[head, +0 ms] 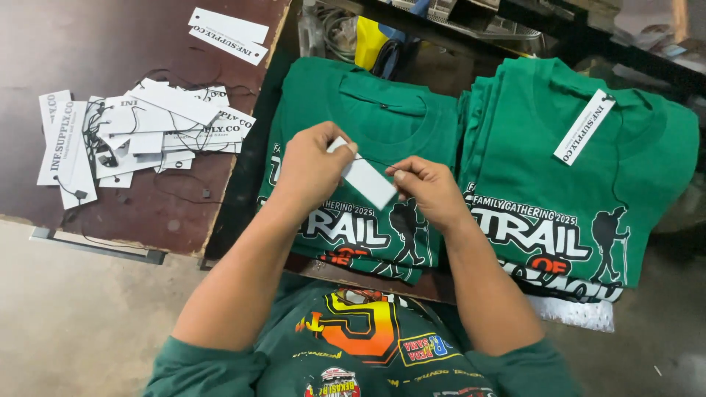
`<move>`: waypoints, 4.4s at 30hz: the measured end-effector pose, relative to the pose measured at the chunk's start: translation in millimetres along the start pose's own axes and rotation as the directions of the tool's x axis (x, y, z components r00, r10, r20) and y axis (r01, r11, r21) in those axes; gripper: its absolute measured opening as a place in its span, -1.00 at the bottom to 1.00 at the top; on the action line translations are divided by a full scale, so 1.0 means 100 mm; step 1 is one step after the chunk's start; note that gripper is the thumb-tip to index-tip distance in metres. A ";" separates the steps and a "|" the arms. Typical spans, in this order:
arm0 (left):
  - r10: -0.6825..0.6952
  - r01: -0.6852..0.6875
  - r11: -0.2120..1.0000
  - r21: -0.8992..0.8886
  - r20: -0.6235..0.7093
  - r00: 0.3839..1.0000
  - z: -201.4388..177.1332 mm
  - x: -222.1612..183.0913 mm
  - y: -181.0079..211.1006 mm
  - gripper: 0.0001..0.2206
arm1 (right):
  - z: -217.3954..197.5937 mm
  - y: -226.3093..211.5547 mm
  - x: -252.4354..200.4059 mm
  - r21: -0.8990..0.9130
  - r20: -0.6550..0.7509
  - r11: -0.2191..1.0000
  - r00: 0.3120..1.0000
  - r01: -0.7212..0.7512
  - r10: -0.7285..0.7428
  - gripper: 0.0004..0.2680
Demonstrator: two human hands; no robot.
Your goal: Attaching brand tags to green t-shirts using manual plastic fasteners at a factory workstation.
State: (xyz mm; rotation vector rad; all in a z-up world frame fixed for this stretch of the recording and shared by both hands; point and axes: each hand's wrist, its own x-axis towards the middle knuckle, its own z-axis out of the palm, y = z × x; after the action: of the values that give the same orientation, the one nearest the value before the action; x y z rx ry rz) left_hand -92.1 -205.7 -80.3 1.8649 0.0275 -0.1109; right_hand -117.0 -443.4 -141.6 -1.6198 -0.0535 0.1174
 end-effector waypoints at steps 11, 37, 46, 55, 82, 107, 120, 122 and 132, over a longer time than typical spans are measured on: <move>0.710 -0.564 0.644 0.517 -0.129 0.692 0.43 0.10 -0.47 -0.44 | 0.17 -0.36 0.14 -0.628 0.051 0.706 0.923 0.327 -0.382 -0.91; 0.633 -0.545 0.612 0.573 0.059 0.772 0.63 0.37 -0.80 -0.98 | -0.06 -0.20 0.36 -0.423 -0.125 0.906 0.989 0.023 -0.084 -0.96; 0.622 -0.641 0.744 0.189 0.155 0.768 0.84 0.76 -0.68 -0.75 | -0.05 -0.32 0.68 -0.247 -0.106 0.951 0.980 -0.188 0.167 -0.88; 0.532 -0.567 0.810 0.149 0.221 0.817 0.71 1.07 -0.62 -0.85 | -0.12 -0.18 1.06 -0.124 -0.062 0.951 0.959 -0.283 0.277 -0.86; 0.568 -0.500 0.730 0.466 -0.007 0.823 0.77 1.71 -0.75 -0.89 | -0.21 0.17 1.63 -0.917 -0.129 0.397 0.968 -0.033 -0.217 -0.93; 0.527 -0.442 0.725 0.528 -0.012 0.850 0.84 1.80 -0.81 -0.91 | -0.20 0.33 1.60 -0.840 -0.075 0.511 0.893 0.183 -0.443 -0.94; 0.494 -0.424 0.745 0.515 0.001 0.869 0.80 1.77 -0.73 -0.90 | -0.15 0.34 1.60 -0.846 -0.038 0.458 0.827 0.272 -0.561 -0.93; 0.496 -0.426 0.745 0.512 0.002 0.869 0.79 1.76 -0.72 -0.90 | -0.14 0.34 1.59 -0.847 -0.040 0.458 0.825 0.271 -0.563 -0.93; 0.452 -0.417 0.800 0.431 0.023 0.892 0.74 1.75 -0.65 -0.92 | -0.13 0.33 1.59 -0.850 -0.048 0.458 0.828 0.260 -0.559 -0.93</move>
State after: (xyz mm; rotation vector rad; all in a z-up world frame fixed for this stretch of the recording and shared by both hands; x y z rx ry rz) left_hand 72.5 -263.9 -179.6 2.2641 -0.4025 0.3054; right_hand 41.5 -440.6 -180.4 -2.5069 -0.2955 -0.6839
